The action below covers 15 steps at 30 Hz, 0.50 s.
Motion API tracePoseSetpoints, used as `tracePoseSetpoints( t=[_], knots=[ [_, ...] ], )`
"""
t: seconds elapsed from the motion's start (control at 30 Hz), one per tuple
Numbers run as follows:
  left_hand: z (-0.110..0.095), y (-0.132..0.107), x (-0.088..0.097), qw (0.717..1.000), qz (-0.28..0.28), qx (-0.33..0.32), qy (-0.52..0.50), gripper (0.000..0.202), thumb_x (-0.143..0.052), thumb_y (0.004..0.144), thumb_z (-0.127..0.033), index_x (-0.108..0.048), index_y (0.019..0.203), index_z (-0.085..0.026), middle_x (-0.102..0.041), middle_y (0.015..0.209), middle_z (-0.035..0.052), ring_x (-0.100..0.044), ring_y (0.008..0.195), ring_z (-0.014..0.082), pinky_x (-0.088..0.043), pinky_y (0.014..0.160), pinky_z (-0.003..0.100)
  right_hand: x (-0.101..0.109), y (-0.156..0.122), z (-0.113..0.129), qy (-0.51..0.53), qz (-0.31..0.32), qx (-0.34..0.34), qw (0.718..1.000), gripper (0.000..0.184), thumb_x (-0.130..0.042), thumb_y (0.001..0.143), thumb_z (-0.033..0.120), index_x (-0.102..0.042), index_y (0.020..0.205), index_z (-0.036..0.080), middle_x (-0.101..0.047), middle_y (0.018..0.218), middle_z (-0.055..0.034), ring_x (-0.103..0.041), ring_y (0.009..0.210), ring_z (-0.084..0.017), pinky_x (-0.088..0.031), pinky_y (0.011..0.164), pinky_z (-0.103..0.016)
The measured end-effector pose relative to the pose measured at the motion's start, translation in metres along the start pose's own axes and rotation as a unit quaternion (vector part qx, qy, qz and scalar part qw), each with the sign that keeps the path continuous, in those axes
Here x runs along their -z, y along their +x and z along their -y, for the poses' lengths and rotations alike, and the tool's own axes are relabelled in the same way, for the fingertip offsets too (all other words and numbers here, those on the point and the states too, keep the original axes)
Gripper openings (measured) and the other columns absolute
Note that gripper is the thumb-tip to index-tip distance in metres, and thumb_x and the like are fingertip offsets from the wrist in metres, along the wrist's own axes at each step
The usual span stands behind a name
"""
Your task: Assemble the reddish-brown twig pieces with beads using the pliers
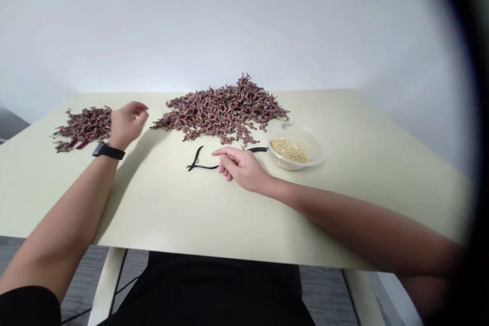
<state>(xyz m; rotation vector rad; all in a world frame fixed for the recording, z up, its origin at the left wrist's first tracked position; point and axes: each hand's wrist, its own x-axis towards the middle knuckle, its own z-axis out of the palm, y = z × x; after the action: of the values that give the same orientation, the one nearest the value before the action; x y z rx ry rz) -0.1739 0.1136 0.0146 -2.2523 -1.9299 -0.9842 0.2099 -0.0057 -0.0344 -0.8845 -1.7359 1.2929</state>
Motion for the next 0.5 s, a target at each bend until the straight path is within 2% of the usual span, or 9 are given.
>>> tracePoseSetpoints(
  t=[0.03,0.1,0.13,0.2,0.33,0.5],
  knots=[
    [-0.017,-0.003,-0.009,1.0,0.009,-0.021,0.001,0.041,-0.049,0.099,-0.045,-0.065,0.121,-0.014,-0.071,0.11,0.0104,-0.063,0.095,0.0214,-0.051,0.088,0.038,0.0,-0.001,0.0,-0.019,-0.003,0.009,1.0,0.035,-0.05,0.102,0.04,-0.068,0.121,0.017,-0.068,0.08,-0.0031,-0.058,0.063,-0.012,-0.049,0.056,-0.024],
    [-0.049,-0.012,-0.028,0.993,0.067,-0.1,0.009,0.04,-0.056,0.096,-0.047,-0.069,0.119,-0.018,-0.071,0.116,0.01,-0.062,0.107,0.0265,-0.048,0.095,0.044,0.0,-0.002,0.001,-0.059,-0.008,0.033,0.998,0.033,-0.049,0.102,0.037,-0.071,0.118,0.018,-0.069,0.079,-0.0025,-0.055,0.062,-0.012,-0.044,0.057,-0.024],
    [-0.062,-0.016,-0.036,0.988,0.082,-0.128,0.007,0.04,-0.058,0.094,-0.049,-0.07,0.118,-0.019,-0.071,0.118,0.0102,-0.06,0.111,0.0285,-0.047,0.098,0.045,0.0,-0.003,0.002,-0.076,-0.009,0.044,0.996,0.032,-0.049,0.102,0.036,-0.072,0.116,0.018,-0.069,0.079,-0.002,-0.053,0.061,-0.011,-0.042,0.056,-0.024],
    [-0.079,-0.024,-0.05,0.982,0.097,-0.16,-0.003,0.039,-0.061,0.092,-0.053,-0.072,0.111,-0.02,-0.071,0.112,0.0103,-0.059,0.109,0.0287,-0.046,0.098,0.045,0.0,-0.004,0.003,-0.105,-0.009,0.063,0.992,0.031,-0.048,0.102,0.033,-0.073,0.115,0.019,-0.069,0.078,-0.0011,-0.05,0.059,-0.011,-0.039,0.056,-0.025],
    [-0.085,-0.032,-0.066,0.977,0.109,-0.181,-0.027,0.032,-0.06,0.093,-0.047,-0.071,0.108,-0.021,-0.07,0.107,0.0104,-0.06,0.103,0.0278,-0.047,0.095,0.043,0.001,-0.005,0.006,-0.168,-0.012,0.103,0.98,0.03,-0.048,0.102,0.031,-0.074,0.112,0.02,-0.07,0.083,-0.0027,-0.056,0.068,-0.014,-0.042,0.063,-0.027],
    [-0.075,-0.031,-0.068,0.981,0.104,-0.158,-0.052,0.033,-0.052,0.096,-0.038,-0.069,0.119,-0.021,-0.07,0.103,0.009,-0.061,0.094,0.0243,-0.049,0.087,0.039,0.006,-0.005,0.018,-0.256,-0.022,0.182,0.949,0.029,-0.045,0.102,0.027,-0.071,0.111,0.02,-0.074,0.102,-0.007,-0.063,0.089,-0.02,-0.047,0.08,-0.032]
  ],
)
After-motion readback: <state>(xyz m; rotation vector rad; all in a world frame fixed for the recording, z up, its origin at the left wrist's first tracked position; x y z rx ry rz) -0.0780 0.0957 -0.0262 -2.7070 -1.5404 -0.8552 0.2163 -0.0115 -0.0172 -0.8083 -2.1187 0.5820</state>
